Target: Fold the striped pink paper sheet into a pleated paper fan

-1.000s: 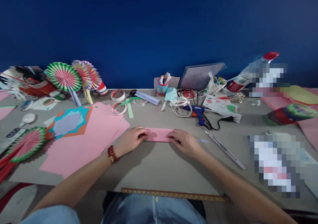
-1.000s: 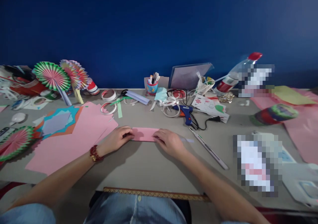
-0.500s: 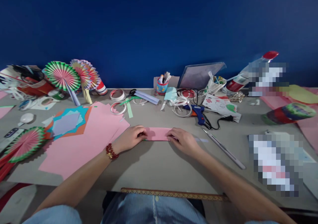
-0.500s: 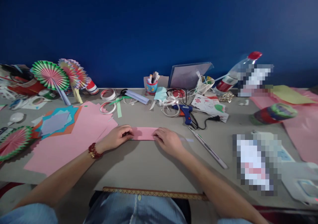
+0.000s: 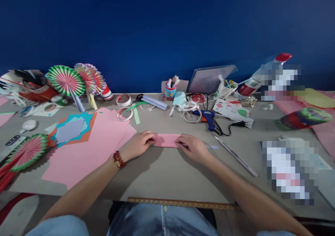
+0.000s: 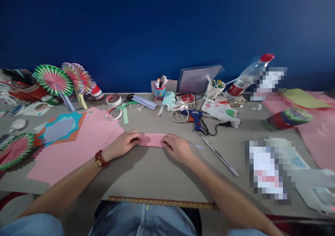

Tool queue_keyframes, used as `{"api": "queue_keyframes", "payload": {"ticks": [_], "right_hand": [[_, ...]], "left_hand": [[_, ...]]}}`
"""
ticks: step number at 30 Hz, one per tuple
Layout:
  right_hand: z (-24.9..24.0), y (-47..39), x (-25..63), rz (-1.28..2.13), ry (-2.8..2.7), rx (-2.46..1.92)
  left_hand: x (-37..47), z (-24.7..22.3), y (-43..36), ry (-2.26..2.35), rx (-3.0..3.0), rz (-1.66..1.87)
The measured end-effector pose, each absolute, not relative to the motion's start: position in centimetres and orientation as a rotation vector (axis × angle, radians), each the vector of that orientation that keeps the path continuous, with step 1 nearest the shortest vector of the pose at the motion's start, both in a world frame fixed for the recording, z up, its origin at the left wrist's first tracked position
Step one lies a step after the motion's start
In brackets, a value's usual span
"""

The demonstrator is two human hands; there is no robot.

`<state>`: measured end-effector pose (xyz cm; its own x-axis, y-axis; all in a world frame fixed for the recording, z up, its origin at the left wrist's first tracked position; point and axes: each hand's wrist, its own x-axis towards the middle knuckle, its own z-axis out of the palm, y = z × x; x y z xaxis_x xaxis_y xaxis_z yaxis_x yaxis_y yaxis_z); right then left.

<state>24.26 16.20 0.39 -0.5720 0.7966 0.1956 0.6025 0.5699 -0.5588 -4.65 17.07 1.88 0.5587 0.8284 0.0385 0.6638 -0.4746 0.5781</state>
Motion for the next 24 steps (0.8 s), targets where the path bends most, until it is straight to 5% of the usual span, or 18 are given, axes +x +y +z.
{"api": "queue_keyframes", "payload": {"ticks": [24], "right_hand": [[0.2,16.13,24.27,0.608,-2.377,-1.165]], "left_hand": [[-4.62,2.26,16.63,1.182,2.307,0.415]]}}
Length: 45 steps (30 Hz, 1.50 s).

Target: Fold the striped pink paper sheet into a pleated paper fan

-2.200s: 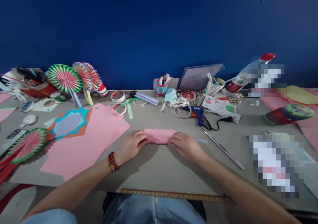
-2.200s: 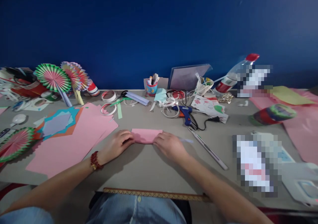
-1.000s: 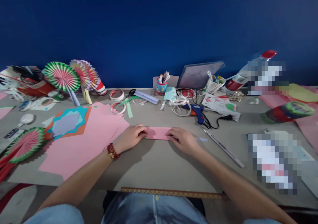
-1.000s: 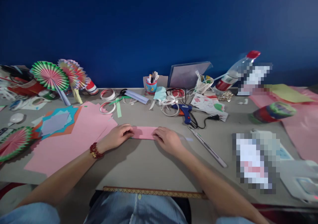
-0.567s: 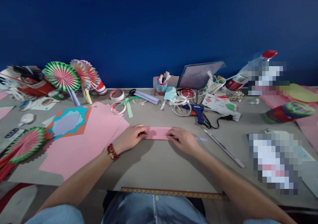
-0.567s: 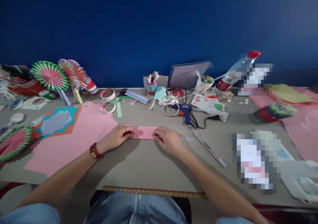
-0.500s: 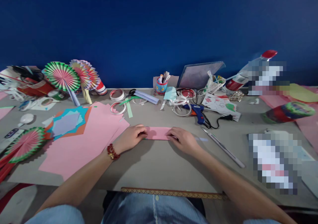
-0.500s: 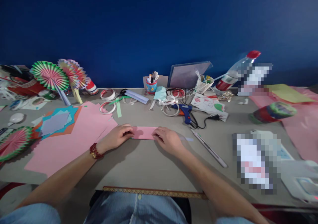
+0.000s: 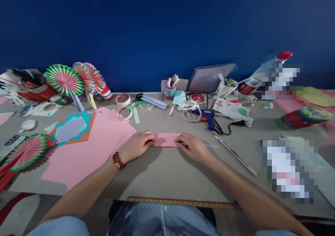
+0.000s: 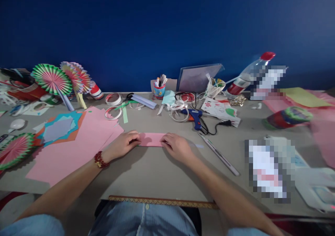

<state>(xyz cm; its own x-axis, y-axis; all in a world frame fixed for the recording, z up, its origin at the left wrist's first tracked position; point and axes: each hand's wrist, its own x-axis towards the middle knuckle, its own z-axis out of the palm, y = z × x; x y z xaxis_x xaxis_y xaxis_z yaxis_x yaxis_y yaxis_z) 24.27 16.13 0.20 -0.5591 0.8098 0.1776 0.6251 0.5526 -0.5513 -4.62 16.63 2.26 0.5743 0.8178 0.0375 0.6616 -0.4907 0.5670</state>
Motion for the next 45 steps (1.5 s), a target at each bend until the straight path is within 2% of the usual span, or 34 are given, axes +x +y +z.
{"api": "queue_keyframes", "payload": {"ticks": [45], "right_hand": [[0.8,18.3,26.9,0.77,-2.386,-1.099]], "left_hand": [[-4.7,1.8,16.6,1.174,2.272,0.419]]}}
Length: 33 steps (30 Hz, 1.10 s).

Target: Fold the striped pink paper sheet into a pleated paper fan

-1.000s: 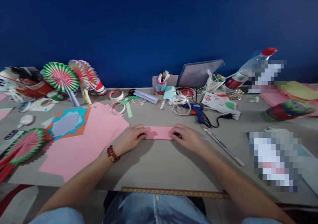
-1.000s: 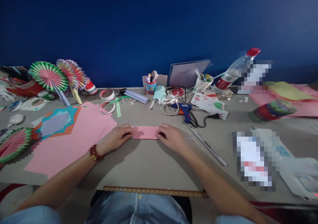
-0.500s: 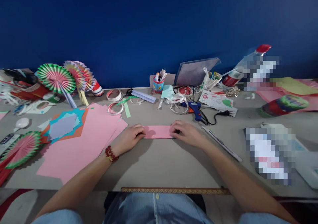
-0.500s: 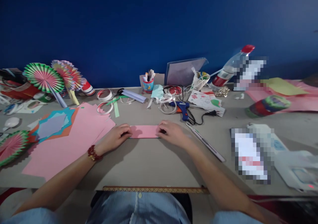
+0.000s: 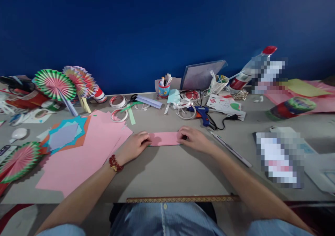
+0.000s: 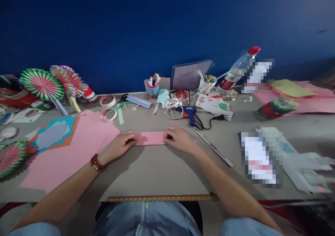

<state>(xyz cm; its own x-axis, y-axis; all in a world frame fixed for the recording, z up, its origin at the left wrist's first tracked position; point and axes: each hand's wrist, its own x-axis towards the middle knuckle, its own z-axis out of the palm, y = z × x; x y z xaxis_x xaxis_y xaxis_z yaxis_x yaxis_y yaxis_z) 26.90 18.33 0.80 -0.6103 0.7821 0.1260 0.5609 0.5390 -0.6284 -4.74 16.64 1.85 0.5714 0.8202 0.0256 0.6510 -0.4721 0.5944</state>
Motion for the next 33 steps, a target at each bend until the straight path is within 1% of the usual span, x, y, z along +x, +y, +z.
{"api": "queue_keyframes", "payload": {"ticks": [33], "right_hand": [[0.63,18.25,26.73,0.732,-2.411,-1.07]], "left_hand": [[-4.62,1.95,16.31,1.204,2.325,0.391]]}}
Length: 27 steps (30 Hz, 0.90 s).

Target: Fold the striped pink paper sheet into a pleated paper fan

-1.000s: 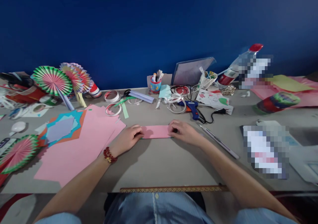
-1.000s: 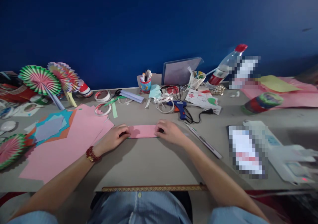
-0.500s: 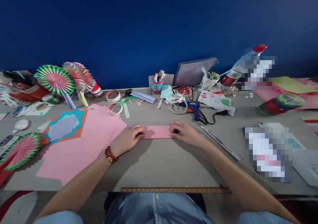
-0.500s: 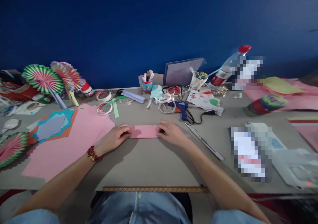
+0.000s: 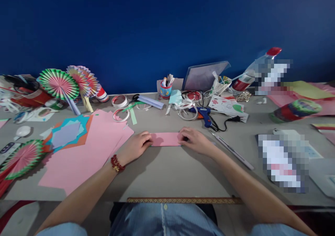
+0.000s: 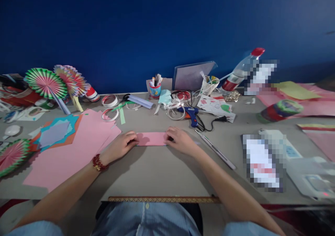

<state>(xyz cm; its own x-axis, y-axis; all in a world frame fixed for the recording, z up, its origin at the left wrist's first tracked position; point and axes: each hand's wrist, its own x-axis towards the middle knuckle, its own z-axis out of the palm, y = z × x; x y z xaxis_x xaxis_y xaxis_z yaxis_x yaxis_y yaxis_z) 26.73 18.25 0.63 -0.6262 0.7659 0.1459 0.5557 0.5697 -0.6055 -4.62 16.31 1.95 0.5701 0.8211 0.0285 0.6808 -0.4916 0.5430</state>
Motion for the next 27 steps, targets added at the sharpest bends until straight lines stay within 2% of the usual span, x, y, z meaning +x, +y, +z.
{"api": "queue_keyframes", "payload": {"ticks": [14,22,27], "right_hand": [[0.3,17.6,26.8,0.597,-2.463,-1.061],[-0.4,16.5,26.4,0.214,-2.724,-1.017],[0.2,16.3,26.1,0.12,-2.806,-0.944]], "left_hand": [[-4.7,0.7,15.4,1.22,2.537,0.396],[-4.6,1.0,15.8,1.018,2.908,0.06],[-4.4,1.7,16.1,0.957,2.948,-0.023]]}}
